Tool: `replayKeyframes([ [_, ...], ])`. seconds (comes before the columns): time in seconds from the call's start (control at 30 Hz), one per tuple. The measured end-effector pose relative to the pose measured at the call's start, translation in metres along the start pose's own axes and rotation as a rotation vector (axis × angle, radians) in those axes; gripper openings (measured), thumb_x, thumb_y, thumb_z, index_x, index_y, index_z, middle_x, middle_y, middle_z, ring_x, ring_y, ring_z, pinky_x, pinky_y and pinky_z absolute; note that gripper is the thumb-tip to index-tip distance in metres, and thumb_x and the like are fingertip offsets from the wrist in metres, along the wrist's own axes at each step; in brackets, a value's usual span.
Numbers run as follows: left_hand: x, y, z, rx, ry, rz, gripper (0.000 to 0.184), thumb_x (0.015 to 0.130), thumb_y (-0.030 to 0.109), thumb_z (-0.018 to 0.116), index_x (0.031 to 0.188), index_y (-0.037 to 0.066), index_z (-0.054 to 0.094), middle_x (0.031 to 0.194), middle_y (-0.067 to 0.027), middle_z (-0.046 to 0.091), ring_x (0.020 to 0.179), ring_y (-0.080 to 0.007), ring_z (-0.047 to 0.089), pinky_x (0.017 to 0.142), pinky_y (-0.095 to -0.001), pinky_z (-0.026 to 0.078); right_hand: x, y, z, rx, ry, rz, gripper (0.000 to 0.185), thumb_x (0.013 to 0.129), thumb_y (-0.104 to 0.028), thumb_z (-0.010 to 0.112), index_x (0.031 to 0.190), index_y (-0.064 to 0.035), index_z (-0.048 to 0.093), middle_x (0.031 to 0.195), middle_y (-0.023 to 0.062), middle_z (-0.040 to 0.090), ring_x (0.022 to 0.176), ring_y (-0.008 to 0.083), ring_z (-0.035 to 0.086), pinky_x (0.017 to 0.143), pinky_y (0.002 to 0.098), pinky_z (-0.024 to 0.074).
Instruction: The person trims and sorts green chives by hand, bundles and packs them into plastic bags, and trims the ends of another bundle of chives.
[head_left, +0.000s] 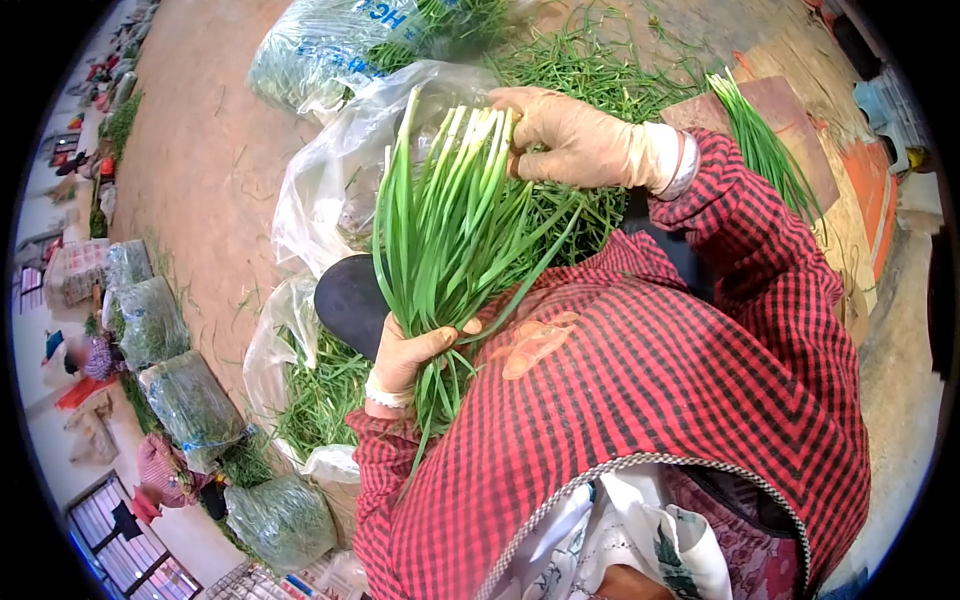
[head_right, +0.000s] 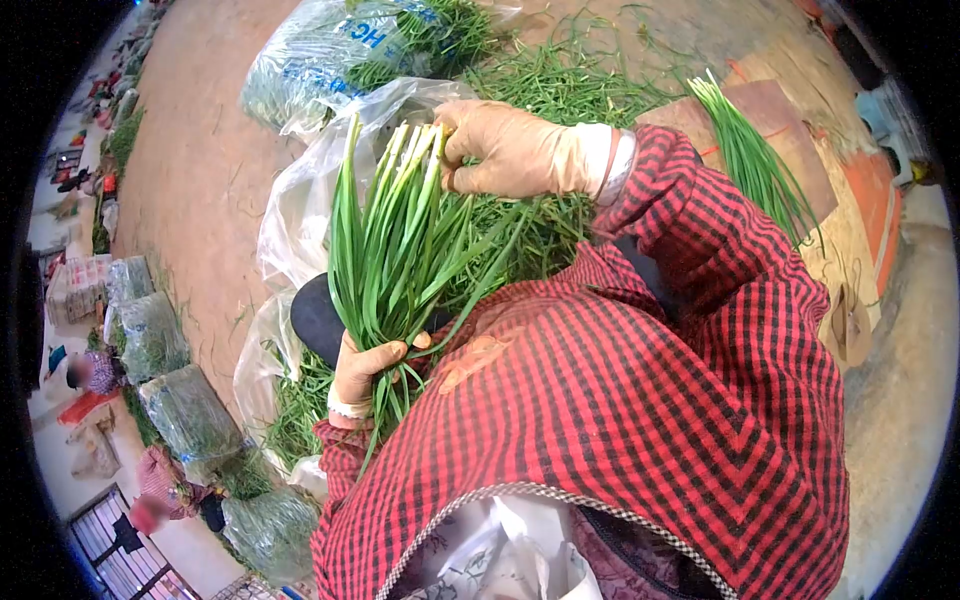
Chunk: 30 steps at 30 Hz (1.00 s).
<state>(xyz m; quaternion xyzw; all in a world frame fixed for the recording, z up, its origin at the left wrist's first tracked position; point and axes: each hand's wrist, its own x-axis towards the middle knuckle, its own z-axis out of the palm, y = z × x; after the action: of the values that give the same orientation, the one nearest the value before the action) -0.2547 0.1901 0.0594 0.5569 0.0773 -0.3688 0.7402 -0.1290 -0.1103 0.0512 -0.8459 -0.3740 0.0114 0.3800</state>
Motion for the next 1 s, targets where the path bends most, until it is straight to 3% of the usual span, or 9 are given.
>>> replayKeyframes([
  [0.03,0.001,-0.001,0.001,-0.001,-0.004,0.016,0.037,0.074,0.005,0.07,0.109,-0.002,0.06,0.091,-0.0118,0.069,0.08,-0.0151,0.063,0.073,-0.0265,0.049,-0.001,0.002,-0.002,-0.047,0.059,-0.032,0.013,0.077,-0.019,0.064,0.079,-0.006,0.067,0.092,0.0114,0.059,0.093,0.0291,0.056,0.084,0.0389,0.044],
  [0.2,0.003,-0.003,-0.002,-0.012,-0.046,0.062,0.035,0.075,0.006,0.068,0.108,-0.002,0.06,0.09,-0.0119,0.069,0.082,-0.0171,0.064,0.077,-0.0294,0.049,-0.014,0.023,-0.026,-0.548,0.24,0.019,0.015,0.078,-0.018,0.059,0.08,-0.0033,0.062,0.084,0.0122,0.06,0.086,0.033,0.058,0.08,0.0433,0.0459],
  [0.33,-0.003,-0.003,-0.008,-0.074,0.001,0.08,0.038,0.073,0.004,0.067,0.11,-0.004,0.059,0.09,-0.0124,0.069,0.084,-0.0205,0.065,0.081,-0.0314,0.05,-0.039,0.061,-0.06,-0.51,-0.079,0.906,0.032,0.084,-0.028,0.062,0.102,-0.002,0.064,0.106,0.0146,0.063,0.1,0.031,0.058,0.089,0.0366,0.0454],
  [0.37,-0.003,-0.002,-0.009,-0.052,0.007,0.093,0.041,0.072,0.003,0.067,0.112,-0.004,0.058,0.091,-0.0124,0.069,0.084,-0.0204,0.065,0.081,-0.0314,0.05,-0.05,0.074,-0.059,-0.429,-0.099,0.804,0.041,0.086,-0.036,0.063,0.109,-0.0024,0.064,0.107,0.0142,0.064,0.101,0.0259,0.059,0.09,0.0338,0.0452],
  [0.4,-0.002,-0.002,-0.008,-0.053,0.008,0.099,0.041,0.072,0.003,0.067,0.112,-0.004,0.058,0.091,-0.0124,0.069,0.084,-0.0204,0.065,0.081,-0.0314,0.05,-0.048,0.07,-0.055,0.014,-0.079,0.789,0.046,0.086,-0.042,0.062,0.109,-0.0022,0.065,0.106,0.013,0.066,0.099,0.0204,0.061,0.089,0.0316,0.0452],
  [0.53,0.003,-0.004,-0.006,-0.052,0.009,0.07,0.041,0.072,0.004,0.067,0.111,-0.004,0.058,0.09,-0.0119,0.069,0.085,-0.0205,0.065,0.082,-0.032,0.051,-0.018,0.01,-0.046,0.629,-0.32,0.472,0.045,0.088,-0.041,0.06,0.109,-0.0022,0.067,0.104,0.0088,0.068,0.099,0.0165,0.06,0.088,0.0302,0.0461],
  [0.7,0.001,0.0,-0.004,-0.037,-0.013,0.015,0.041,0.072,0.007,0.067,0.111,-0.003,0.059,0.089,-0.0113,0.069,0.085,-0.0207,0.065,0.083,-0.032,0.05,-0.005,-0.002,-0.017,0.729,-0.345,0.509,0.033,0.09,-0.029,0.062,0.099,0.0019,0.068,0.088,0.0066,0.07,0.079,0.0133,0.063,0.078,0.027,0.0488],
  [0.9,-0.002,-0.005,-0.001,-0.181,0.041,0.068,0.045,0.068,0.009,0.067,0.11,-0.004,0.058,0.083,-0.0112,0.068,0.08,-0.0206,0.064,0.081,-0.0326,0.05,-0.021,-0.004,-0.033,0.747,-0.001,0.528,0.024,0.088,-0.024,0.063,0.081,-0.0019,0.068,0.075,0.003,0.066,0.073,0.0109,0.062,0.07,0.0243,0.0487],
  [1.0,-0.003,-0.014,-0.014,-0.161,0.048,0.129,0.036,0.068,0.012,0.068,0.101,-0.004,0.062,0.083,-0.0114,0.067,0.077,-0.021,0.064,0.077,-0.0319,0.05,-0.037,0.033,-0.037,0.396,0.239,0.52,0.025,0.088,-0.017,0.062,0.11,-0.0048,0.063,0.085,0.0024,0.064,0.072,0.0105,0.059,0.07,0.0267,0.0493],
])
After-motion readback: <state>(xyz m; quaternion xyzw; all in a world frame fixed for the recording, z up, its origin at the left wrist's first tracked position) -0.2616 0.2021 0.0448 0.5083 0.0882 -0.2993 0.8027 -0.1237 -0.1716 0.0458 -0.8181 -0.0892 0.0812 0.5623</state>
